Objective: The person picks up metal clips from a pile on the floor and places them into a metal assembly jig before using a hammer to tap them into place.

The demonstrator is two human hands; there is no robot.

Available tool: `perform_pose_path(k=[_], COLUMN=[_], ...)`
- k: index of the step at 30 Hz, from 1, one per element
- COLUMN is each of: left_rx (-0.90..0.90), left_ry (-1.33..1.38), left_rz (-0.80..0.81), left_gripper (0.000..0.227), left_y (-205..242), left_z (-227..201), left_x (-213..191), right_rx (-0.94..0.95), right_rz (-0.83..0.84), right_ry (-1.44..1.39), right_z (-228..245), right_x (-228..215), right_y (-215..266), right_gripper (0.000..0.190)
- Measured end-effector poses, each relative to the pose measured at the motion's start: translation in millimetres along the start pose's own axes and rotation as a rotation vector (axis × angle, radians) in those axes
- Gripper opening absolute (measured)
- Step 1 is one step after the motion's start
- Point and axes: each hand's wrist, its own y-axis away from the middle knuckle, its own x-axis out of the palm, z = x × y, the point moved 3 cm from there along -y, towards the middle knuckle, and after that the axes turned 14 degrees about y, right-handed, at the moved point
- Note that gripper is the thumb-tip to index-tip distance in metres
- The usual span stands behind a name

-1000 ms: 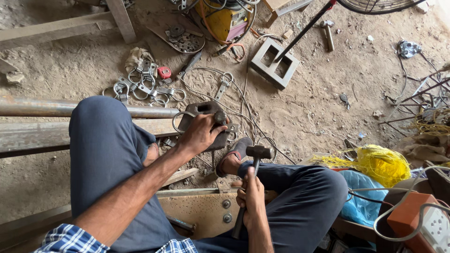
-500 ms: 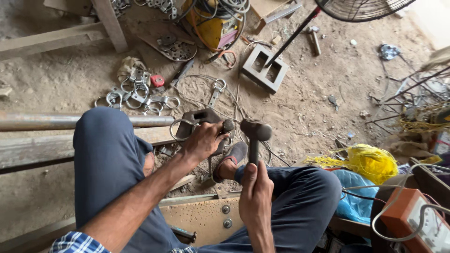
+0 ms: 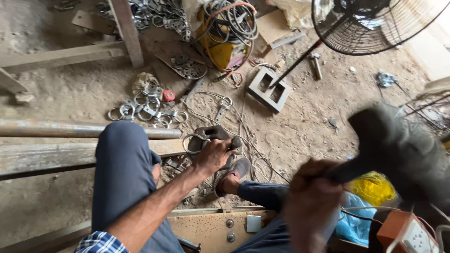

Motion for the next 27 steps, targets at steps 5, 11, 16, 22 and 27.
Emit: perform_pose_path(k=[5,11,16,22,27], left_rx=[0.156,-0.128,0.041,-0.105,-0.008], left_ry=[0.038,0.033,0.207,0.169,0.179], left_rz=[-0.059,0.093,-0.148,-0.182,-0.213], left_gripper=[0.045,0.039,0.028,0.022,0.021], left_y=[4,2,3,-5,-4], left_z=[-19,-13,-9,-3,-5], left_x=[-14,-10,-16,-27,-28], right_rx=[-0.061,0.749,0.980,1.051,1.086], right_rz=[0.027,0.514,0.723,0.744,0.712], right_ry=[-0.074,-0.958,-1.342,-1.534,-1.402], right_z=[-12,-84,-107,-117,-104], right_x=[71,124,169,181,174], right_y=[61,128,140,137,133], right_gripper=[0.029,0.045,0.046,0.045,0.045])
